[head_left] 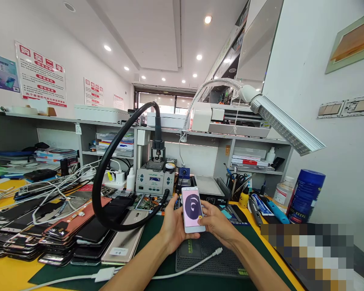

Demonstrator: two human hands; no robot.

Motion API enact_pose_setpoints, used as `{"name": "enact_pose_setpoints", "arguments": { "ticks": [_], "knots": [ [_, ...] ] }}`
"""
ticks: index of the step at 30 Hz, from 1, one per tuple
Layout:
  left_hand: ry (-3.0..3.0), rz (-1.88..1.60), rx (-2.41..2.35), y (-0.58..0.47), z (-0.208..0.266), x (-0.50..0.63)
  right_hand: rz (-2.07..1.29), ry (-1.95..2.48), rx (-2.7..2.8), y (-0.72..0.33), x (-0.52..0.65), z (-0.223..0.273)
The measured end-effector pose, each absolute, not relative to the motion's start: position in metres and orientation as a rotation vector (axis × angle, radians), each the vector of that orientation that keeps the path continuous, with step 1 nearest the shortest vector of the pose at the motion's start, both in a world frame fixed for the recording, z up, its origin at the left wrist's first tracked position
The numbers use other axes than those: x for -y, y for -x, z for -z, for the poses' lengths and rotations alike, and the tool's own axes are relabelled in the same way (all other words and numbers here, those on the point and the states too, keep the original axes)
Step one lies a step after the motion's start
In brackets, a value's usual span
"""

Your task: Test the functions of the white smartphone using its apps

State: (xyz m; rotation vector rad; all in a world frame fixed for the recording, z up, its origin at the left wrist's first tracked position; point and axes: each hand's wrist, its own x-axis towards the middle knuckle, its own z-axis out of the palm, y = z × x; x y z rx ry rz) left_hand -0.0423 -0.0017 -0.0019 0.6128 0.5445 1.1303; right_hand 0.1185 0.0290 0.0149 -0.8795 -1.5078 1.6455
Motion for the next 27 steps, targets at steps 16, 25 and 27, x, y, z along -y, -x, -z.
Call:
{"name": "enact_pose_setpoints", "arguments": {
  "ticks": [16, 25, 27],
  "knots": [
    [-0.695, -1.127, -0.564, 0.039, 0.0, 0.005, -1.484, 0.918, 1.554, -0.111, -0.031, -0.002],
    [-0.789, -1.131, -0.578, 0.036, -0.002, 0.009, -1.436, 0.96, 1.548, -0.108, -0.029, 0.0],
    [-0.801, -1.122, -0.57, 0.035, -0.003, 0.01, -1.422, 0.958, 1.535, -0.107, -0.027, -0.001]
  ]
}}
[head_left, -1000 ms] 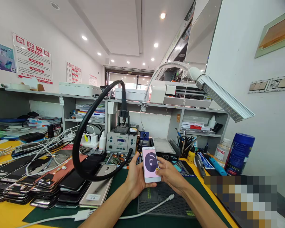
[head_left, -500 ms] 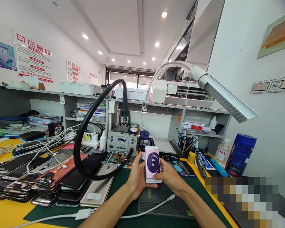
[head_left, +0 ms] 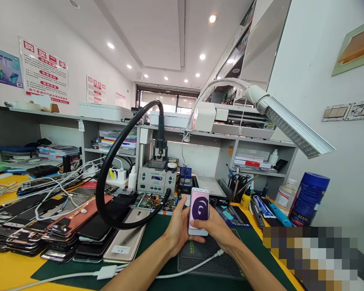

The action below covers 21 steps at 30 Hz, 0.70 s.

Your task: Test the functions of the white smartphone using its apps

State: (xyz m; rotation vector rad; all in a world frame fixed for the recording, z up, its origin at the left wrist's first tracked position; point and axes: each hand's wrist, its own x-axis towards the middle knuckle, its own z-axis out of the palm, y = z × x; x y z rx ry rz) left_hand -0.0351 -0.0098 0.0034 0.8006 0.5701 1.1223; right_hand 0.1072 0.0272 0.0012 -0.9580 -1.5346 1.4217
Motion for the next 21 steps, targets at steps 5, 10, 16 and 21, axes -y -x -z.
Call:
{"name": "enact_pose_setpoints", "arguments": {
  "ticks": [5, 10, 16, 21],
  "knots": [
    [-0.833, -1.111, -0.569, 0.0347, -0.0081, 0.0139, -1.405, 0.952, 1.511, -0.1049, -0.0267, -0.0023],
    [-0.865, -1.1, -0.571, 0.0342, -0.0082, 0.015, -1.386, 1.006, 1.465, -0.1037, -0.0282, -0.0037],
    [-0.883, -1.089, -0.576, 0.0336, -0.0054, 0.0129, -1.417, 1.03, 1.402, -0.1035, -0.028, -0.0043],
    [-0.896, -1.087, -0.551, 0.0343, -0.0055, 0.0135, -1.448, 1.062, 1.361, -0.1039, -0.0252, -0.0079]
  ]
}}
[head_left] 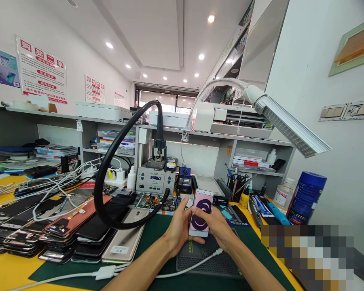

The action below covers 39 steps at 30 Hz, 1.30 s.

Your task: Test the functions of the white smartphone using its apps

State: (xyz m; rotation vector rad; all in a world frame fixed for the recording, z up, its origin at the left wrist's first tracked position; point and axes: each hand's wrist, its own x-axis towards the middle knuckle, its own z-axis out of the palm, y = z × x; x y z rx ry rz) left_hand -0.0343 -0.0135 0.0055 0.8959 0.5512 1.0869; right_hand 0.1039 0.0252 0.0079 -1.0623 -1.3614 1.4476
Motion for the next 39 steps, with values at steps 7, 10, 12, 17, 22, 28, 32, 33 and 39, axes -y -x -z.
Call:
{"name": "enact_pose_setpoints", "arguments": {
  "ticks": [7, 10, 12, 17, 22, 28, 32, 33, 39],
  "knots": [
    [-0.931, -1.076, -0.568, 0.033, -0.004, 0.014, -1.465, 1.106, 1.353, -0.105, -0.019, -0.018],
    [-0.934, -1.074, -0.569, 0.033, -0.002, 0.012, -1.473, 1.1, 1.352, -0.106, -0.019, -0.018],
    [-0.938, -1.078, -0.566, 0.033, 0.0, 0.011, -1.467, 1.091, 1.352, -0.106, -0.019, -0.017],
    [-0.941, -1.084, -0.565, 0.032, -0.001, 0.011, -1.486, 1.056, 1.318, -0.107, -0.02, -0.015],
    [-0.933, -1.087, -0.567, 0.032, -0.004, 0.013, -1.527, 1.03, 1.289, -0.108, -0.022, -0.014],
    [-0.897, -1.083, -0.537, 0.033, -0.003, 0.012, -1.562, 1.025, 1.275, -0.109, -0.026, -0.013],
    [-0.863, -1.094, -0.518, 0.034, 0.0, 0.011, -1.571, 1.027, 1.245, -0.108, -0.027, -0.013],
    [-0.857, -1.097, -0.517, 0.034, 0.0, 0.011, -1.576, 1.029, 1.235, -0.109, -0.027, -0.013],
    [-0.816, -1.094, -0.486, 0.035, -0.002, 0.011, -1.598, 1.022, 1.194, -0.11, -0.03, -0.012]
  ]
}}
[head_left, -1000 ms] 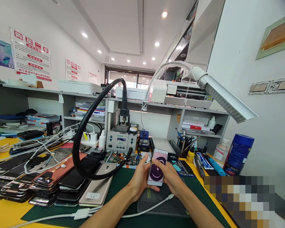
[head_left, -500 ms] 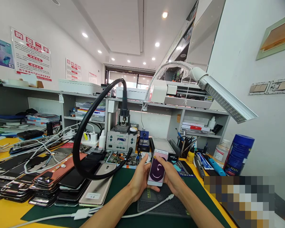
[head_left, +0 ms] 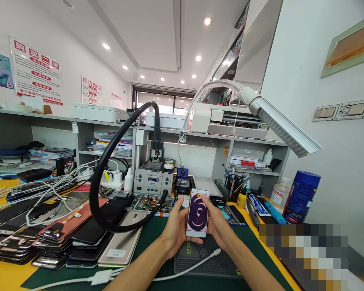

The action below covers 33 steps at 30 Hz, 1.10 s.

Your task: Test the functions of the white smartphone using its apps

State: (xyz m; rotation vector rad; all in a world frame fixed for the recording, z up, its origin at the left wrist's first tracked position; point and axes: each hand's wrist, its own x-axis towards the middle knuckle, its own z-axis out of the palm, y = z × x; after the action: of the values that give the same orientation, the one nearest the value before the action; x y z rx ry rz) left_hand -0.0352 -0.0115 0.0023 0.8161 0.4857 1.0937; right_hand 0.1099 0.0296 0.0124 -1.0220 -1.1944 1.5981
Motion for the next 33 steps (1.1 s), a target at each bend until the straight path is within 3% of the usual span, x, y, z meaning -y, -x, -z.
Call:
{"name": "enact_pose_setpoints", "arguments": {
  "ticks": [33],
  "knots": [
    [-0.626, -1.138, -0.49, 0.0381, -0.0086, 0.0116, -1.495, 1.033, 1.242, -0.1094, -0.0297, -0.0136]
  ]
}}
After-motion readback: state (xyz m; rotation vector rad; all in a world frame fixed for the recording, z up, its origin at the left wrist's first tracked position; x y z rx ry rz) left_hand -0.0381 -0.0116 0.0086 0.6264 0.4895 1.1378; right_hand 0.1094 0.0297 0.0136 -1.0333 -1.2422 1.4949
